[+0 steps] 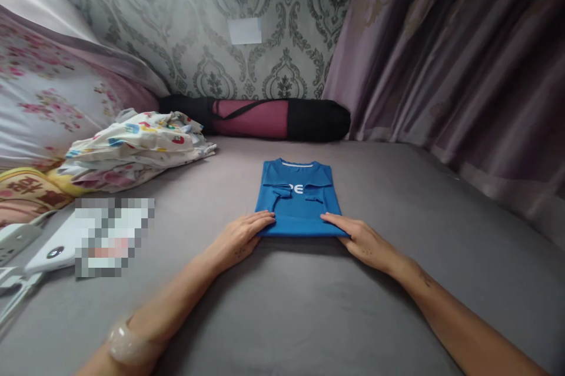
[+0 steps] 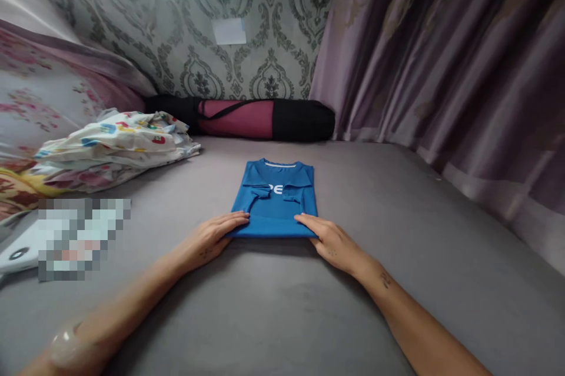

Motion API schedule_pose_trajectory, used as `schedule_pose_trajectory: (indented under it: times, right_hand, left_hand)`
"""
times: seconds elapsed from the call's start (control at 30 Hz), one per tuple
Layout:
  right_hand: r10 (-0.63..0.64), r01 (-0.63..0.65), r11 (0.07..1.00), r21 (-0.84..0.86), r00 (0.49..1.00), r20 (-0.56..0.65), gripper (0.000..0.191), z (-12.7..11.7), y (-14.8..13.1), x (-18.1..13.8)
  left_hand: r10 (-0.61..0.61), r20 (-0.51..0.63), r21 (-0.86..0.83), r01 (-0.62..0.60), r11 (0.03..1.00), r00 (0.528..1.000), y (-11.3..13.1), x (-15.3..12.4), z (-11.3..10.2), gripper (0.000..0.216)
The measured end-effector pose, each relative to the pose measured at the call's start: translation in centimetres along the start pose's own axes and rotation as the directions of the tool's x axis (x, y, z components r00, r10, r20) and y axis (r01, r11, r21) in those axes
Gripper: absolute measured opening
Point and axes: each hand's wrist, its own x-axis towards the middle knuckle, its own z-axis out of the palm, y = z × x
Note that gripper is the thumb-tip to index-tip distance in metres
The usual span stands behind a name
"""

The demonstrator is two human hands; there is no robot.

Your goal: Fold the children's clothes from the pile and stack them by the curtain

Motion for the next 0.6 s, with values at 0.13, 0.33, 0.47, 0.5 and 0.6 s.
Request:
schedule_pose_trajectory:
  times: [0.13, 0.33, 0.47, 0.5, 0.6]
  right_hand:
    - [-0.049, 0.05, 0.999, -0.017, 0.996, 0.069, 0.078, -0.5, 0.0, 0.0]
    - [-0.084, 0.091, 0.993, -0.08, 0.992, 0.09, 0.079, -2.1, -1.2, -0.5]
    - [-0.102, 0.111, 0.989, -0.095, 0.99, 0.103, 0.078, -3.0, -3.1, -2.3]
    - [-0.1, 0.111, 0.99, -0.091, 0.989, 0.111, 0.077, -3.2, -3.8, -3.0]
    - [-0.069, 0.08, 0.995, -0.063, 0.985, 0.16, 0.075, -3.6, -6.1, -5.5]
  left_hand:
    - [0.005, 0.046, -0.03, -0.004, 1.0, 0.999, -0.2, 0.1, -0.8, 0.057]
    - [0.066, 0.083, -0.009, -0.066, 0.998, 0.994, 1.1, 0.4, -3.5, 0.057]
    - [0.09, 0.123, 0.003, -0.091, 0.996, 0.988, 3.3, -0.5, -4.9, 0.051]
    - [0.106, 0.133, -0.004, -0.107, 0.994, 0.985, 4.0, -1.0, -5.2, 0.051]
    - [0.144, 0.164, -0.057, -0.136, 0.989, 0.976, 6.2, -3.2, -5.8, 0.052]
